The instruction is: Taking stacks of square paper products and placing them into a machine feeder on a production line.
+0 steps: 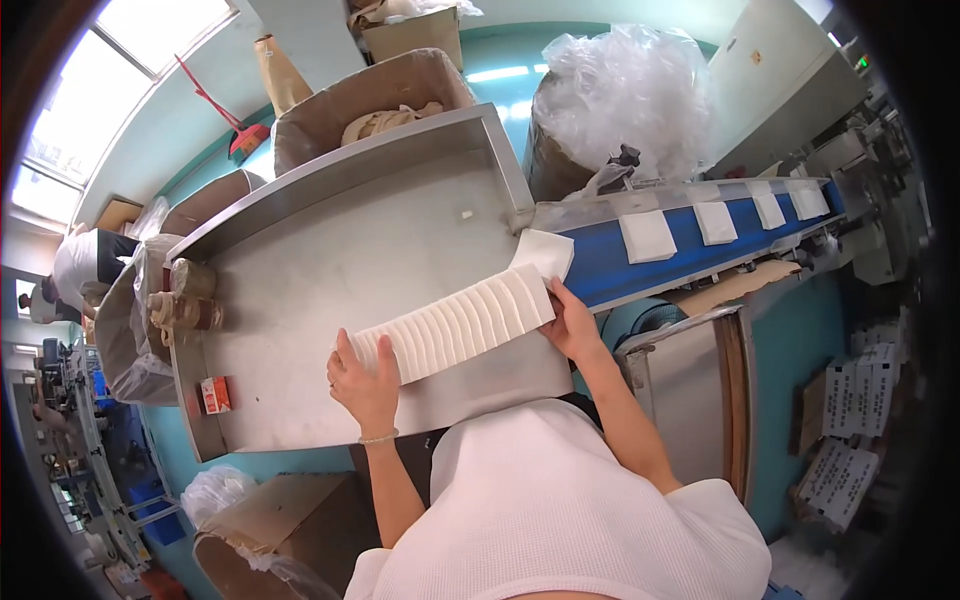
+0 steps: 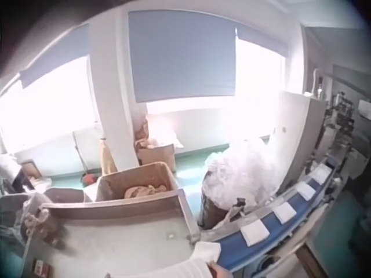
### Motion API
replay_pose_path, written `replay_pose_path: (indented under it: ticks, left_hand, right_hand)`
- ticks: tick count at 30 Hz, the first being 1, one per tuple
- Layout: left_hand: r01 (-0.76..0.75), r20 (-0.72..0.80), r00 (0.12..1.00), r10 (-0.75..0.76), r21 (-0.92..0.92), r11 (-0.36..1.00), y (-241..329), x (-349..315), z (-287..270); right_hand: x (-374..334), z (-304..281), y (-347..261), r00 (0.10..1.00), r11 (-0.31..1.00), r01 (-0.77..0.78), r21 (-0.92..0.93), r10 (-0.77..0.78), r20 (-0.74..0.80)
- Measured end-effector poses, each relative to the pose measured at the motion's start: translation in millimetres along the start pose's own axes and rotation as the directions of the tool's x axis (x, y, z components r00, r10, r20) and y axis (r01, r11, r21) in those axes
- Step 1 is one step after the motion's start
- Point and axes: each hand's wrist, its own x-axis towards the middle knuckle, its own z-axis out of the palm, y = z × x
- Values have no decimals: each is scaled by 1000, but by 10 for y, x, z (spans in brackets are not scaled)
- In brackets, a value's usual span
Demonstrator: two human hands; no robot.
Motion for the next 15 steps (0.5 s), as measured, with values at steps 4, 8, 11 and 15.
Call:
replay_pose_path:
  ticks: [4, 8, 11, 15]
  left_hand:
    - [-4, -26, 1000, 5, 30, 1000, 28, -44, -42]
    - [3, -15, 1000, -3, 17, 1000, 36, -50, -36]
    - [2, -17, 1000, -2, -19, 1000, 54, -27, -58]
    - [10, -14, 1000, -10, -5, 1000, 56, 19, -49]
  right_hand:
    - [-128, -99, 161, 995, 998, -64, -18, 65, 70]
    - [-107, -28, 345, 997, 989, -74, 128, 75, -10]
    - [-58, 88, 200, 999, 981, 50, 188, -46, -25]
    - [-208, 318, 146, 947, 812, 294, -504, -319, 39]
